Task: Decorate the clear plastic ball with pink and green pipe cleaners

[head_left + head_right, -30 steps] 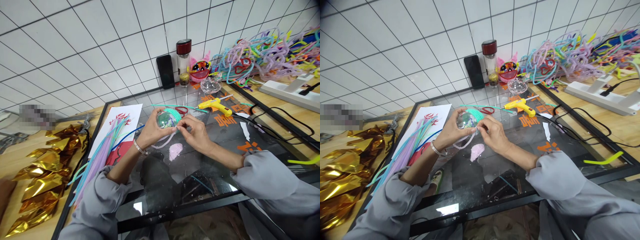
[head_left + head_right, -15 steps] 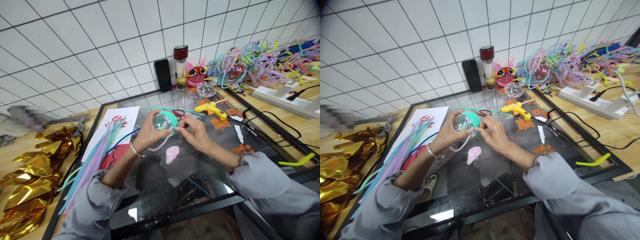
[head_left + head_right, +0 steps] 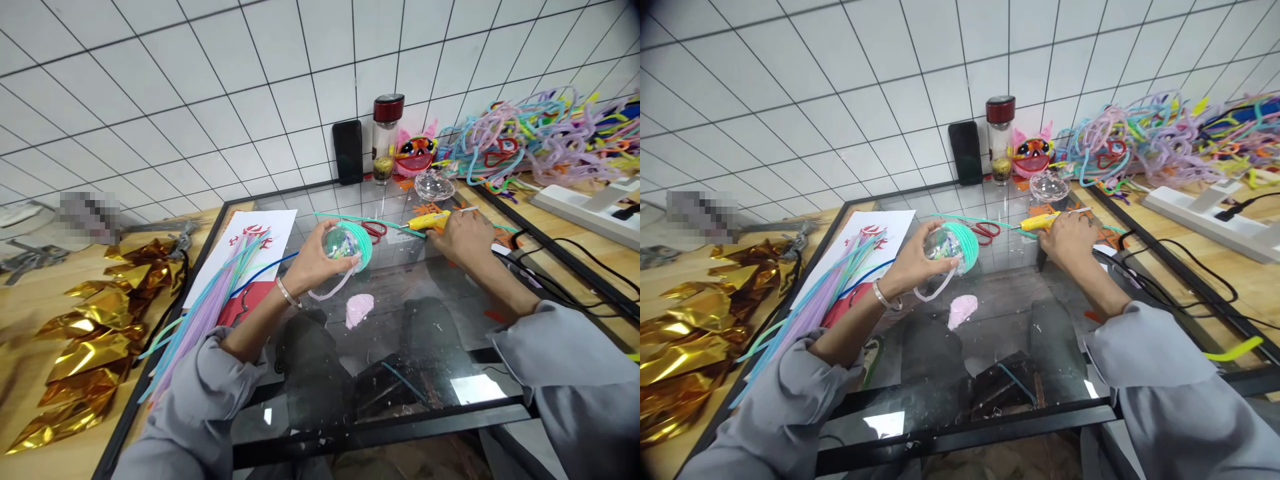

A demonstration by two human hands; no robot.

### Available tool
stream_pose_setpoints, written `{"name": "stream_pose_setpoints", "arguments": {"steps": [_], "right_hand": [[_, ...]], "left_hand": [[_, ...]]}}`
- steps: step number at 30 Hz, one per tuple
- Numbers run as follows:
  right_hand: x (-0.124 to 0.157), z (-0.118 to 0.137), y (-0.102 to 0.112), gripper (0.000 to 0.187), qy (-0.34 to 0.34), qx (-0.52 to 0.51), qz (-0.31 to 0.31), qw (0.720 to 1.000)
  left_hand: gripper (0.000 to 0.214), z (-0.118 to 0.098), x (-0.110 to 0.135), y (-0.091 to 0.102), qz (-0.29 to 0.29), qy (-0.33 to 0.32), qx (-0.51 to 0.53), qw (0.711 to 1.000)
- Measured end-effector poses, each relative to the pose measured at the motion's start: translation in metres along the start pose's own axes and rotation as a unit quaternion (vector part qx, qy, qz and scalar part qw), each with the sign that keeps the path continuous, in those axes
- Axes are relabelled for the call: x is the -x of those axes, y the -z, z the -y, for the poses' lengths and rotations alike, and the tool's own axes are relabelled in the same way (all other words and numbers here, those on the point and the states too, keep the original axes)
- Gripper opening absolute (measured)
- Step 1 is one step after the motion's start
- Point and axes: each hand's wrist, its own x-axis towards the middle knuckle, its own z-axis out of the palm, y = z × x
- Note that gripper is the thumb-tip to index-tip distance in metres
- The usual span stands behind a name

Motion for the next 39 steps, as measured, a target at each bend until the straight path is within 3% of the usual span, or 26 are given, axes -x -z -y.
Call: {"name": "stream_pose_setpoints", "arguments": {"steps": [3,8,12,16,20,27,39], "right_hand": [[-0.003,-0.001,0.003,0.06,-0.028,-0.001,0.015,0.999],[-0.007,-0.005,0.004,0.043,-0.063,-0.046,0.025,0.997],[-0.003,-0.005,0.015,0.034,-0.075,-0.115,-0.047,0.989],[0.006,0.004,0.022,0.024,0.019,-0.168,-0.191,0.967],[0.02,0.017,0.016,0.021,0.16,-0.235,-0.288,0.914],[0.034,0.029,0.007,0.015,0.249,-0.279,-0.321,0.87],[0.038,0.034,0.005,0.018,0.276,-0.281,-0.332,0.857]], "left_hand": [[0.078,0.001,-0.001,0.0,0.006,-0.002,0.012,1.0],[0.081,0.005,-0.002,0.0,0.011,-0.013,0.028,0.999],[0.082,0.004,-0.002,0.001,0.018,-0.007,0.025,1.0],[0.081,0.004,-0.003,0.003,0.025,-0.002,0.045,0.999],[0.082,0.008,-0.005,0.004,0.023,0.011,0.072,0.997],[0.081,0.018,-0.01,0.003,0.013,0.018,0.127,0.992],[0.076,0.019,-0.01,-0.001,-0.023,-0.017,0.107,0.994]]}}
